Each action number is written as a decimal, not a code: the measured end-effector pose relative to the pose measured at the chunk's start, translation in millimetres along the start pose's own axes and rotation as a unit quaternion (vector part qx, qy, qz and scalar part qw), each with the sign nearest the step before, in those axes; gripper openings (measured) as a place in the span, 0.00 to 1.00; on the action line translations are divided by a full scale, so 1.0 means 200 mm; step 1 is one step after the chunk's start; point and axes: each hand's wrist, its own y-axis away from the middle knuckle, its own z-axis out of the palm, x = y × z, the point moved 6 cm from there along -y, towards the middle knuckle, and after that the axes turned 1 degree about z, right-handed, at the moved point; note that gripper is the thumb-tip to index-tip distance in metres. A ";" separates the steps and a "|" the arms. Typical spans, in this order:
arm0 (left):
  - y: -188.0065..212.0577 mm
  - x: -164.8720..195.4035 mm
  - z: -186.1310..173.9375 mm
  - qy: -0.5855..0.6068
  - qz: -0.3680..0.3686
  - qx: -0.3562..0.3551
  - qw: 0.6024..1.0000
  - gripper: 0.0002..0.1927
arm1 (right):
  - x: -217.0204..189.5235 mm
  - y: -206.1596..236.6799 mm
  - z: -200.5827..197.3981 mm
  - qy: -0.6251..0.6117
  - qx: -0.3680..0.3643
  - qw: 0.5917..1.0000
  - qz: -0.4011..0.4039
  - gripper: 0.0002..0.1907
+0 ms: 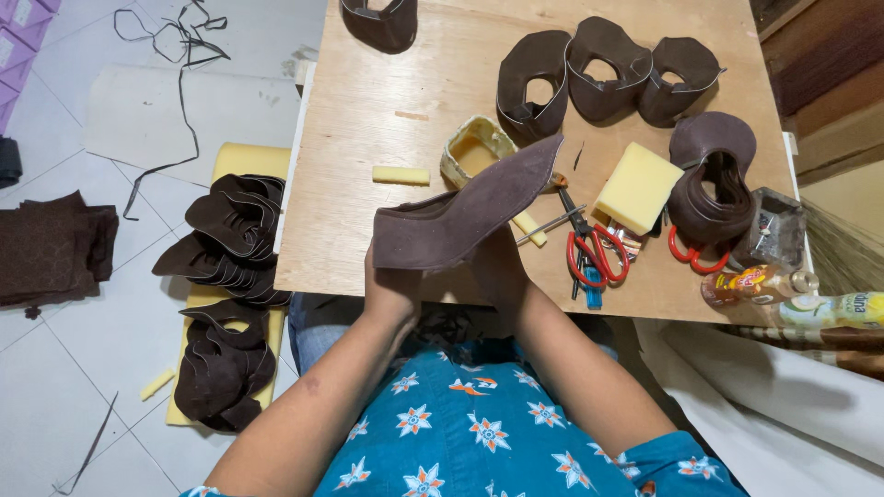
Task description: The person assembles shoe parts by inserting a foam insert into a brown shoe upper and applying glue to the edges. They handle multiple shoe uppers and foam pieces, using a brush to spread adhesive and pressing the foam into place.
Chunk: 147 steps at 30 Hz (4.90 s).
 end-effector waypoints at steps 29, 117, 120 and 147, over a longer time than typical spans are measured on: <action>-0.02 0.08 0.03 -0.010 -0.036 -0.007 0.999 0.18 | 0.12 0.03 0.02 -0.213 -0.007 0.975 0.059 0.10; -0.19 -0.09 -0.13 -0.269 -0.289 -0.171 0.903 0.22 | 0.11 0.04 -0.04 0.269 -0.025 0.963 0.018 0.16; -0.17 -0.07 -0.14 -0.285 -0.299 -0.162 0.896 0.23 | 0.09 0.04 -0.01 0.298 -0.030 0.954 -0.008 0.14; -0.17 -0.11 -0.19 -0.267 -0.302 -0.138 0.905 0.25 | -0.01 0.07 0.04 0.320 -0.113 0.941 -0.011 0.07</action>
